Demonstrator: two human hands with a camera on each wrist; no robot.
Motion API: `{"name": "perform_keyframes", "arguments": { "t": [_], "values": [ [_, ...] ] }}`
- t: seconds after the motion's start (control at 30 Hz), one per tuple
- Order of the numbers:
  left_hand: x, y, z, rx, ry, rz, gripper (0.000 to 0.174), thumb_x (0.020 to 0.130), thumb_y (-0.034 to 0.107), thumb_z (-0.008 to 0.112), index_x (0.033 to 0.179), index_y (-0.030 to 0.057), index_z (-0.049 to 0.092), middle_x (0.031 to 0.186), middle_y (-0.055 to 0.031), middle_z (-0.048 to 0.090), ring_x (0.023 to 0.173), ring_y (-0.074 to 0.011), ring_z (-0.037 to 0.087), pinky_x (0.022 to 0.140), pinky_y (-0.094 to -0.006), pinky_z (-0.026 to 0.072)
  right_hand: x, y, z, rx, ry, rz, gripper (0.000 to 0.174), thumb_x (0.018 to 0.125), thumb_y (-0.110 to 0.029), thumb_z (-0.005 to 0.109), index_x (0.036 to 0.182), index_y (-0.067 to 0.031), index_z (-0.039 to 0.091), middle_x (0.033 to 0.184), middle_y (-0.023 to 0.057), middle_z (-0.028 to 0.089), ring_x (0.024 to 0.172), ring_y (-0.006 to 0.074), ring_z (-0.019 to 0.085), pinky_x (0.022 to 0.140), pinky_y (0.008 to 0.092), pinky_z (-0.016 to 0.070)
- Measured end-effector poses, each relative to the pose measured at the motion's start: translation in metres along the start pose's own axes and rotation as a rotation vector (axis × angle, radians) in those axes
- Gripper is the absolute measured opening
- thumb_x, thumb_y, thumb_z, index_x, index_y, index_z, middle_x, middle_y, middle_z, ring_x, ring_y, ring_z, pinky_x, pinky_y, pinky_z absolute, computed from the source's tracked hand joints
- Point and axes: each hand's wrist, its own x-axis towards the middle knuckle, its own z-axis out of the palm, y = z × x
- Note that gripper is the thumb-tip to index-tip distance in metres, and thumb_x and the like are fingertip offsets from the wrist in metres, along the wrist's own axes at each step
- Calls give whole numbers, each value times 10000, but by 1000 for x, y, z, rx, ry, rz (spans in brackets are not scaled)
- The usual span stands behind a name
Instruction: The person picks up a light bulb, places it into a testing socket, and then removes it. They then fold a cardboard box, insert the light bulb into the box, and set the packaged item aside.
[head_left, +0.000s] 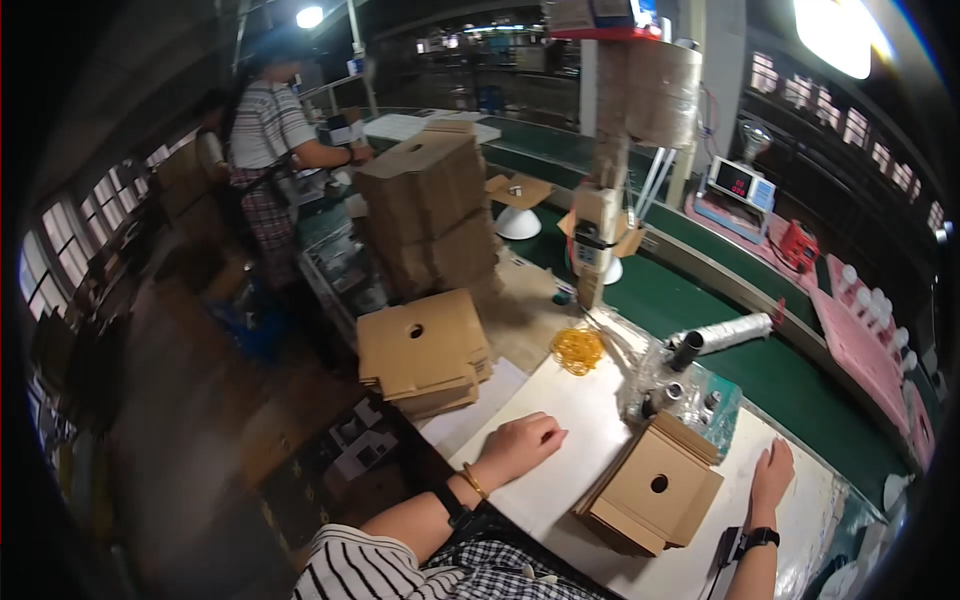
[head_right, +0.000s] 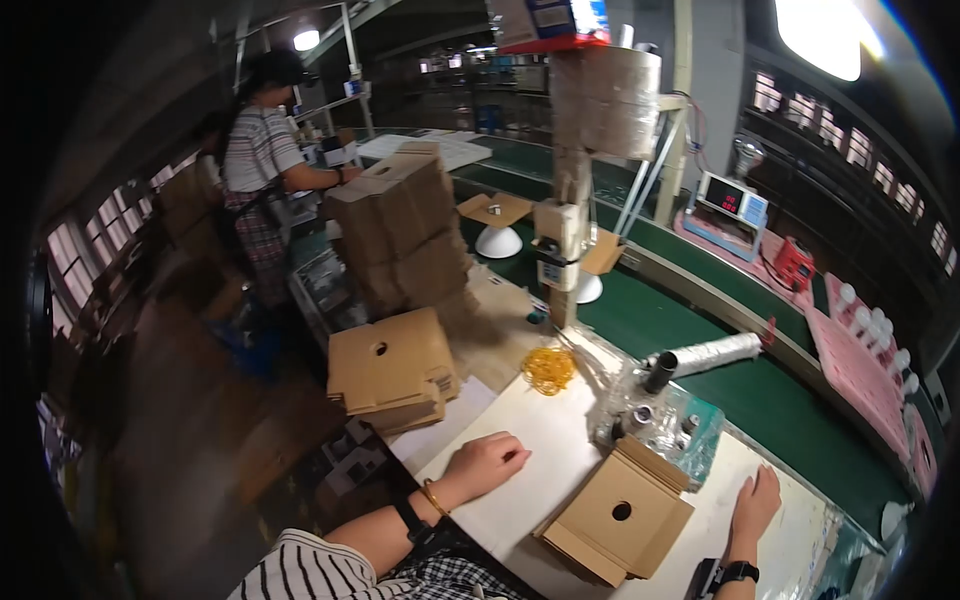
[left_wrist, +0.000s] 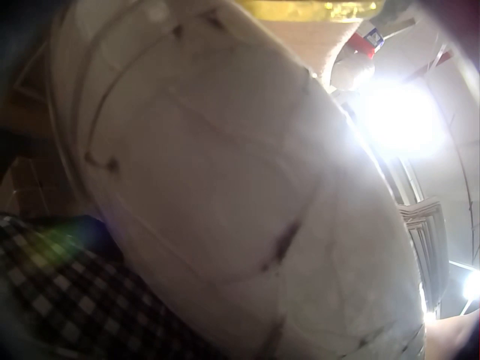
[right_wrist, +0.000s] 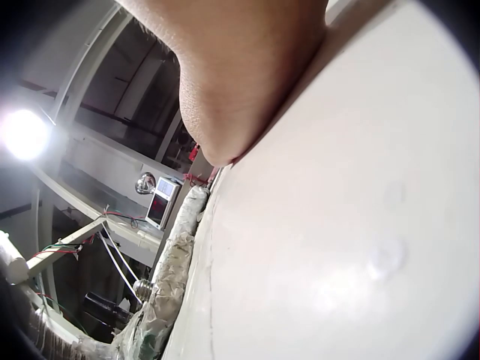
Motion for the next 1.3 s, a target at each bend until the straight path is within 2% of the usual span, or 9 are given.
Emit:
{"name": "perform_keyframes", "arguments": {
  "t": [0.13, 0.2, 0.27, 0.3, 0.37, 0.4, 0.73, 1.23, 1.3],
  "values": [
    [-2, -5, 4, -53, -10, 8, 197, 929, 274, 627, 850, 94, 633, 866, -83, 638, 782, -302, 640, 670, -397, 517, 1, 32, 25, 40, 5, 44, 353, 901, -104, 578, 1219, 46, 608, 1290, 231, 601, 1224, 385, 551, 1068, 461, 408],
    [-2, -5, 2, -17, -40, 14, 197, 937, 282, 613, 884, 93, 633, 878, -80, 634, 801, -307, 643, 683, -411, 521, 8, 65, 45, 13, 5, -23, 373, 926, -92, 569, 1274, 43, 578, 1296, 217, 611, 1223, 375, 561, 1067, 426, 422],
    [-4, 5, -9, -32, -61, -44, 231, 957, 299, 584, 863, 91, 622, 870, -74, 629, 806, -313, 652, 677, -425, 524, 8, 68, 44, -24, 11, -75, 375, 948, -100, 515, 1288, 54, 556, 1283, 235, 605, 1212, 380, 562, 1057, 408, 430],
    [-3, 3, -9, -22, -65, -38, 233, 959, 299, 580, 864, 90, 621, 875, -74, 630, 802, -313, 653, 677, -425, 526, 10, 46, 24, -11, 4, -93, 375, 948, -100, 515, 1288, 54, 556, 1283, 235, 605, 1212, 380, 562, 1057, 408, 430],
    [-3, 2, -8, -5, -62, -35, 235, 961, 300, 577, 864, 90, 619, 880, -74, 631, 798, -313, 653, 677, -426, 528, 6, -18, -27, -92, -220, 20, 399, 1023, -249, 482, 1275, 45, 577, 1295, 263, 592, 1193, 391, 561, 1043, 406, 426],
    [-4, 3, -9, -9, -67, -33, 240, 964, 301, 572, 862, 89, 617, 881, -75, 629, 795, -314, 652, 677, -427, 530, 8, -20, -27, -84, -220, 9, 399, 1023, -249, 482, 1275, 45, 577, 1295, 263, 592, 1193, 391, 561, 1043, 406, 426],
    [-4, 1, -8, -12, -62, -10, 256, 973, 295, 554, 848, 76, 593, 871, -87, 612, 788, -325, 643, 679, -437, 525, 6, -23, -29, -102, -205, -6, 434, 1033, -270, 467, 1273, 76, 573, 1292, 264, 594, 1192, 407, 558, 1045, 430, 430],
    [-4, 4, -11, -12, -65, -1, 261, 975, 283, 551, 842, 60, 565, 861, -107, 592, 783, -339, 632, 693, -452, 512, 4, -4, -13, -208, -107, -127, 382, 1031, -248, 493, 1242, 52, 599, 1209, 236, 640, 1115, 372, 609, 981, 414, 484],
    [-4, 4, -11, -12, -68, 3, 260, 974, 278, 552, 837, 57, 560, 855, -108, 587, 779, -341, 629, 691, -451, 510, 4, 6, -6, -240, -39, -202, 371, 1030, -245, 503, 1233, 48, 604, 1198, 232, 646, 1100, 370, 616, 967, 406, 494]
  ]
}}
